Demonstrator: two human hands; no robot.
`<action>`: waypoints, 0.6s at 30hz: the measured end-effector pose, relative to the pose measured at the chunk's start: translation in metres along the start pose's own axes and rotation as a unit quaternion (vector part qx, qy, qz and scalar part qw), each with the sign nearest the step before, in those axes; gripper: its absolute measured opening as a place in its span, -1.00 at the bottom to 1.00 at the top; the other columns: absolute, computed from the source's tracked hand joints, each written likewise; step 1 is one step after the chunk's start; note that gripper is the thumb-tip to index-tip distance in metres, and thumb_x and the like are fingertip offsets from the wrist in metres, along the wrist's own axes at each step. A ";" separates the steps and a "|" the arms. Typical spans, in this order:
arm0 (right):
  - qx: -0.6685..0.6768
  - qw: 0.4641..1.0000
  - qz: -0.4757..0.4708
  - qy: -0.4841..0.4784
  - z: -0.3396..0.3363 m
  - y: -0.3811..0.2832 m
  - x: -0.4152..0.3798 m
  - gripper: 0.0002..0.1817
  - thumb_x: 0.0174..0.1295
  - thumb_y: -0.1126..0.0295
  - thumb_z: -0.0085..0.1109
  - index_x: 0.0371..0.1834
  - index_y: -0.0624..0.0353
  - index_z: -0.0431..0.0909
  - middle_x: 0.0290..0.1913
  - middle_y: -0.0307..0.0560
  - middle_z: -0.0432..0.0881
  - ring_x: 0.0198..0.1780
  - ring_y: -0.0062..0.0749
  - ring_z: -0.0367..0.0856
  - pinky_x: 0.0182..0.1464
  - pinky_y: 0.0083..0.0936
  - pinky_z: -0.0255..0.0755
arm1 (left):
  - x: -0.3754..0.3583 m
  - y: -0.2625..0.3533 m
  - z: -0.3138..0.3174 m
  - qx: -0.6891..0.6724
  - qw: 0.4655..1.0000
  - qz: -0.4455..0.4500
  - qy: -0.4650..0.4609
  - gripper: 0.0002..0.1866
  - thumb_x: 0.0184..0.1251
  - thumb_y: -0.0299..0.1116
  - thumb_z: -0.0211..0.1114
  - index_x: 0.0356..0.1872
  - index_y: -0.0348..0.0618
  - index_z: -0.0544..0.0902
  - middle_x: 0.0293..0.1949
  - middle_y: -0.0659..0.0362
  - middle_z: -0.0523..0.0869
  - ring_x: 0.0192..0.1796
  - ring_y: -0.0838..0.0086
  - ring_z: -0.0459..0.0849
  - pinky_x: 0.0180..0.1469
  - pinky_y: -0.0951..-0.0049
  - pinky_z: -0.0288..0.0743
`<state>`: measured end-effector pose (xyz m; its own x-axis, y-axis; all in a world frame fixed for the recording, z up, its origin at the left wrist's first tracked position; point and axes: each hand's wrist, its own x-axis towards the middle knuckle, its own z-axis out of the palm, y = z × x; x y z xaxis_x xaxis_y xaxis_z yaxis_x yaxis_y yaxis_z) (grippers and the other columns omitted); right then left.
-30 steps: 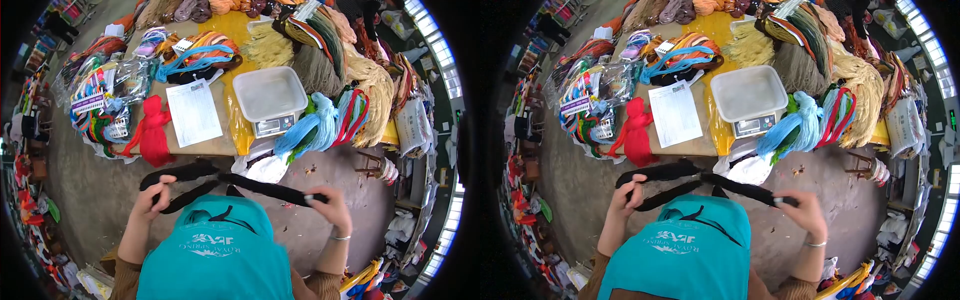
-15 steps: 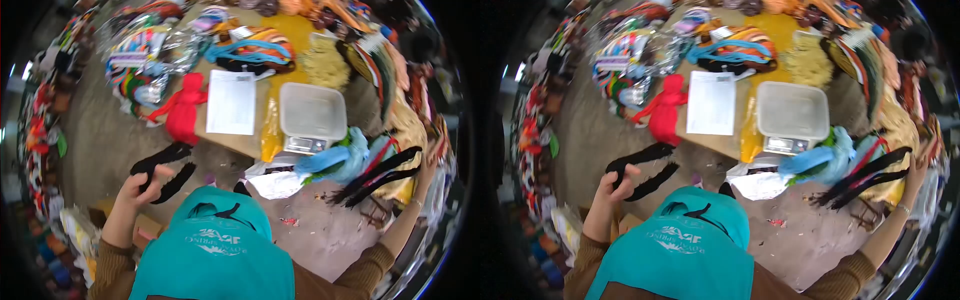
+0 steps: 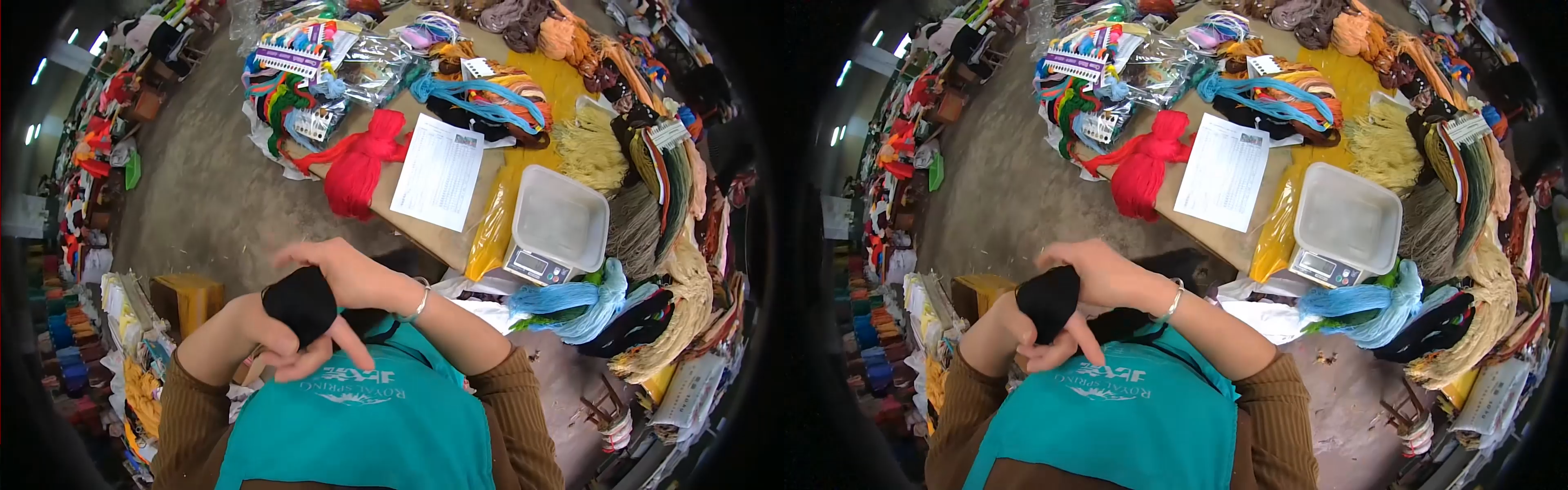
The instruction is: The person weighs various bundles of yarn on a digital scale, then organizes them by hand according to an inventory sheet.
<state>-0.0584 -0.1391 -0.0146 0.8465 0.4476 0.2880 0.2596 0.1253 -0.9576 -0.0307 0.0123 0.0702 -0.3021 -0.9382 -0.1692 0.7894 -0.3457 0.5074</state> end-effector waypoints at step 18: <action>-0.094 0.986 0.108 0.084 -0.030 -0.017 -0.043 -0.68 0.00 0.43 0.37 -0.15 0.20 0.58 -0.37 -0.01 0.67 -0.32 -0.31 0.67 -0.19 -0.45 0.51 | 0.035 -0.025 -0.027 0.068 0.995 -0.037 0.058 -0.05 0.08 -0.14 0.57 0.45 -0.26 0.25 0.11 -0.07 0.58 -0.10 0.32 0.74 -0.25 0.51 0.64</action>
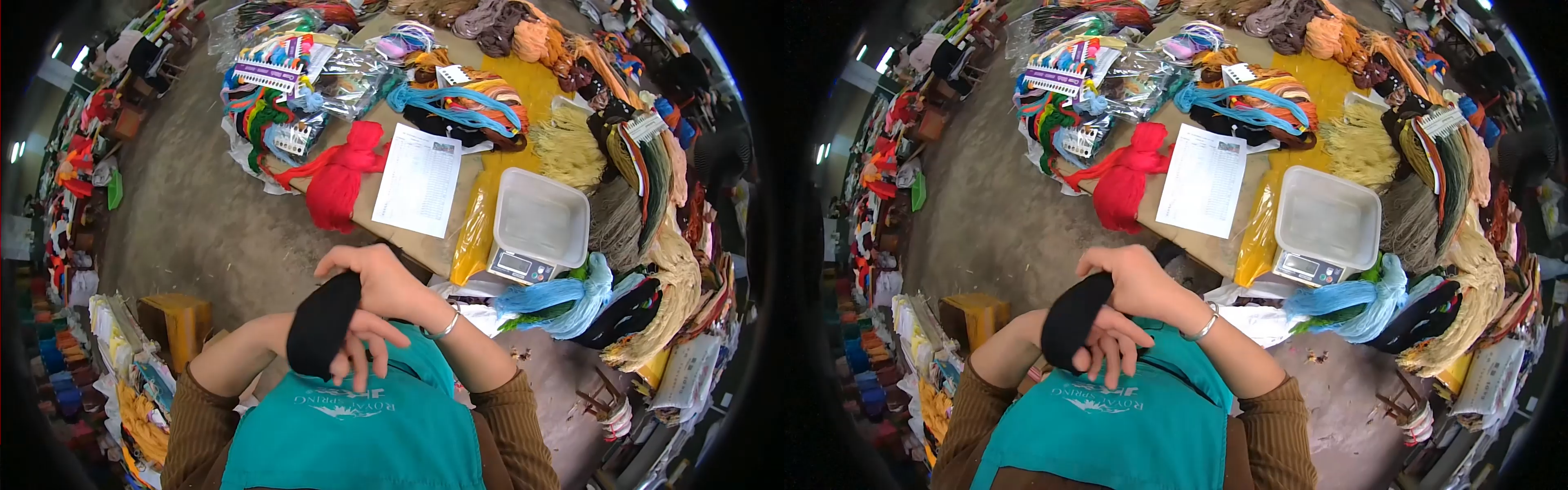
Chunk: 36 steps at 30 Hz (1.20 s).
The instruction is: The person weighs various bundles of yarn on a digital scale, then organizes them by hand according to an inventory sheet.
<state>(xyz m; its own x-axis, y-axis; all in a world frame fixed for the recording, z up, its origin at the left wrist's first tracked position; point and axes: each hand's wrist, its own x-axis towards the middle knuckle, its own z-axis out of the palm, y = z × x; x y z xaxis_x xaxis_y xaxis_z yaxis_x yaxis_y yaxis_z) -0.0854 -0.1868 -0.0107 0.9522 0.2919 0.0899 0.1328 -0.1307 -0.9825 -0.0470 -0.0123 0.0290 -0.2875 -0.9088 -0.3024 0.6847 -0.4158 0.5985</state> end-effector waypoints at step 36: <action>-0.077 0.974 0.115 0.177 0.028 0.044 -0.038 -0.14 0.07 0.07 0.41 0.42 0.07 0.22 -0.03 0.32 0.63 0.01 0.20 0.64 0.04 -0.18 0.50 | 0.019 -0.057 -0.077 0.552 0.711 -0.153 0.409 -0.72 0.31 -0.37 0.09 -0.08 -0.28 0.63 -0.17 -0.15 0.71 -0.13 -0.04 0.69 -0.09 0.08 0.55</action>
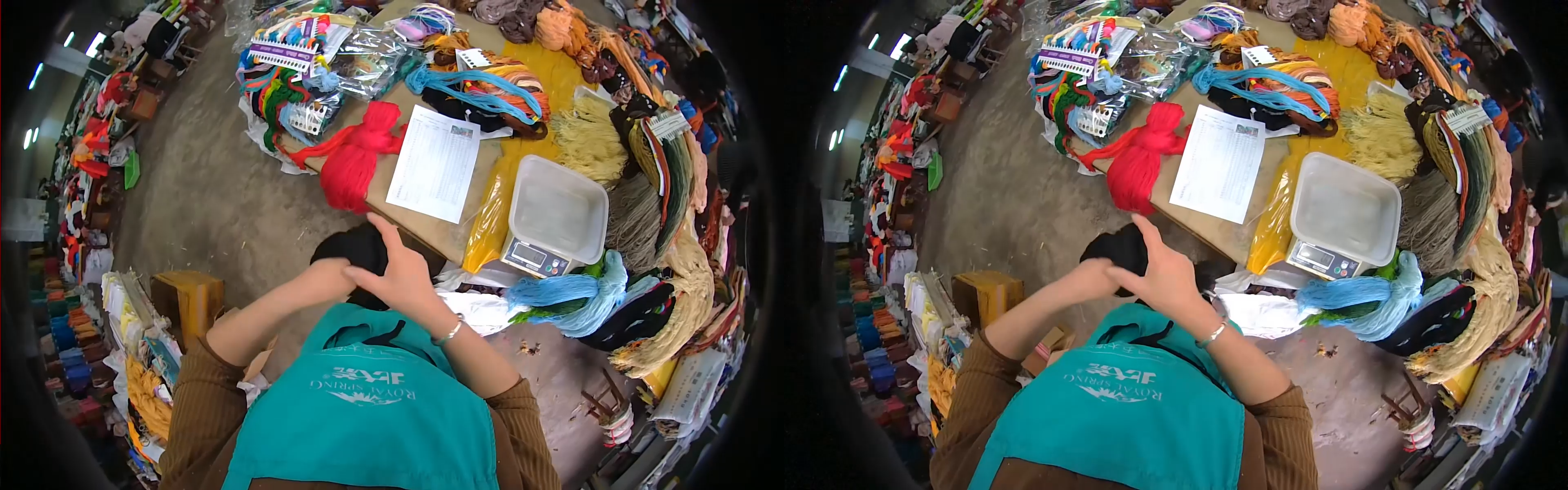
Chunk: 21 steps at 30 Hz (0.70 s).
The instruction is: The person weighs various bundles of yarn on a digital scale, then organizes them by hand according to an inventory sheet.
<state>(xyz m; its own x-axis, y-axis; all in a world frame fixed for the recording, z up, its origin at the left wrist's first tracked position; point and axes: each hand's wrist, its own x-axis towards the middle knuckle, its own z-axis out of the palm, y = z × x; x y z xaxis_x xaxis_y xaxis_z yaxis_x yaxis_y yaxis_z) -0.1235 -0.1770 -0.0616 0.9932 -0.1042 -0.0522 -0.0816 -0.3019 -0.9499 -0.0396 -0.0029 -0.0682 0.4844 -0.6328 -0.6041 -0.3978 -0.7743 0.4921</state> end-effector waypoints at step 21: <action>0.000 0.994 -0.003 0.105 0.001 0.083 -0.010 -0.16 -0.07 0.14 0.46 0.33 0.15 0.36 0.21 0.12 0.49 0.25 -0.01 0.45 0.27 -0.22 0.33 | -0.016 0.019 -0.094 0.047 0.956 0.221 0.185 -0.72 0.02 -0.62 0.24 -0.19 -0.19 0.52 -0.15 0.02 0.59 -0.12 0.00 0.62 -0.17 0.16 0.53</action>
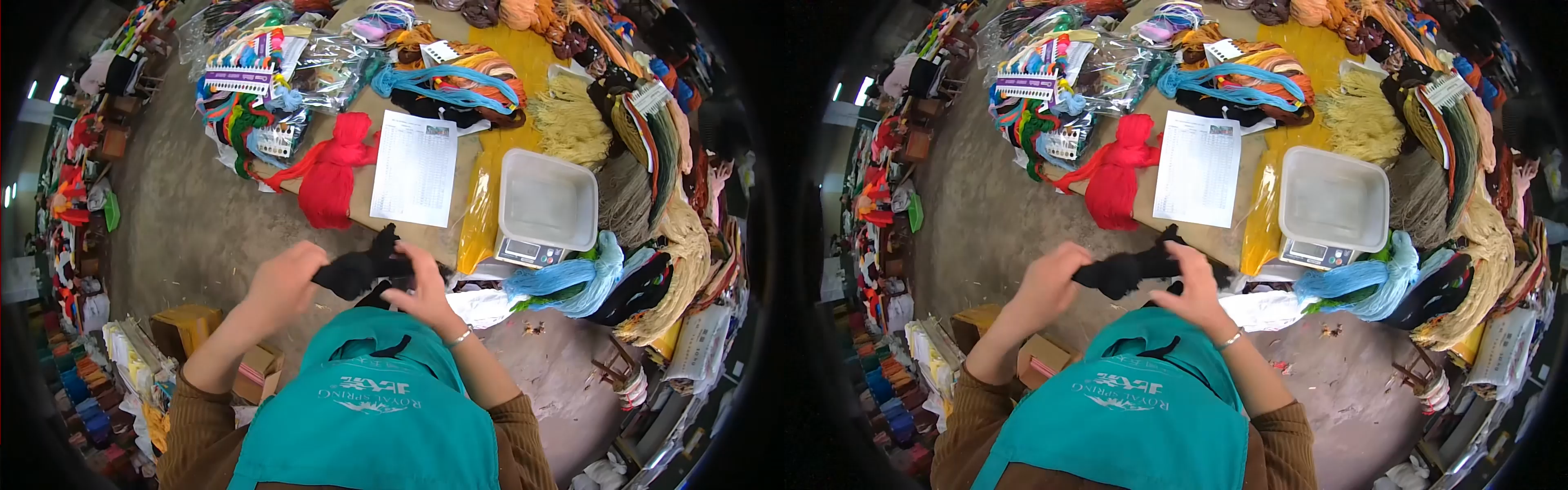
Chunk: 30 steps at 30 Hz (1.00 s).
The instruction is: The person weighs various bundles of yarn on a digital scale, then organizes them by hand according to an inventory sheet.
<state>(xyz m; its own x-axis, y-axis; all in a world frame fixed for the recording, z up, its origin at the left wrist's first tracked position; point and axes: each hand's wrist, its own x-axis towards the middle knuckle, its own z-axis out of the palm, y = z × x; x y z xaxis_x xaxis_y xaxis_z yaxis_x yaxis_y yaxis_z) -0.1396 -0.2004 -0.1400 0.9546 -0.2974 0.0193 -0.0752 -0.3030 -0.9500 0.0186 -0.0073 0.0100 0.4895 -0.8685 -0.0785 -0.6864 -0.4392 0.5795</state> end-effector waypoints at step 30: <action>0.109 0.808 0.452 0.363 0.233 0.103 0.304 -0.41 -0.05 0.34 0.39 0.10 0.36 0.49 0.01 0.12 0.66 0.06 -0.15 0.63 0.16 -0.33 0.45 | -0.142 -0.145 -0.052 -0.108 0.945 -0.302 0.062 -0.82 0.14 -0.57 0.26 -0.21 -0.30 0.55 -0.23 -0.04 0.61 -0.20 0.06 0.62 -0.19 0.33 0.49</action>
<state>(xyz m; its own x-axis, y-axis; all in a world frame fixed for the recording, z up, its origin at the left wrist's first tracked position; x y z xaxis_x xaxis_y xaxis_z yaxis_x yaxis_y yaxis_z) 0.2100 -0.1107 -0.3047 0.1132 -0.7840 -0.6104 -0.5180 0.4777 -0.7096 0.0771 0.1917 -0.0207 0.8259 -0.4339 -0.3600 -0.1419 -0.7779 0.6121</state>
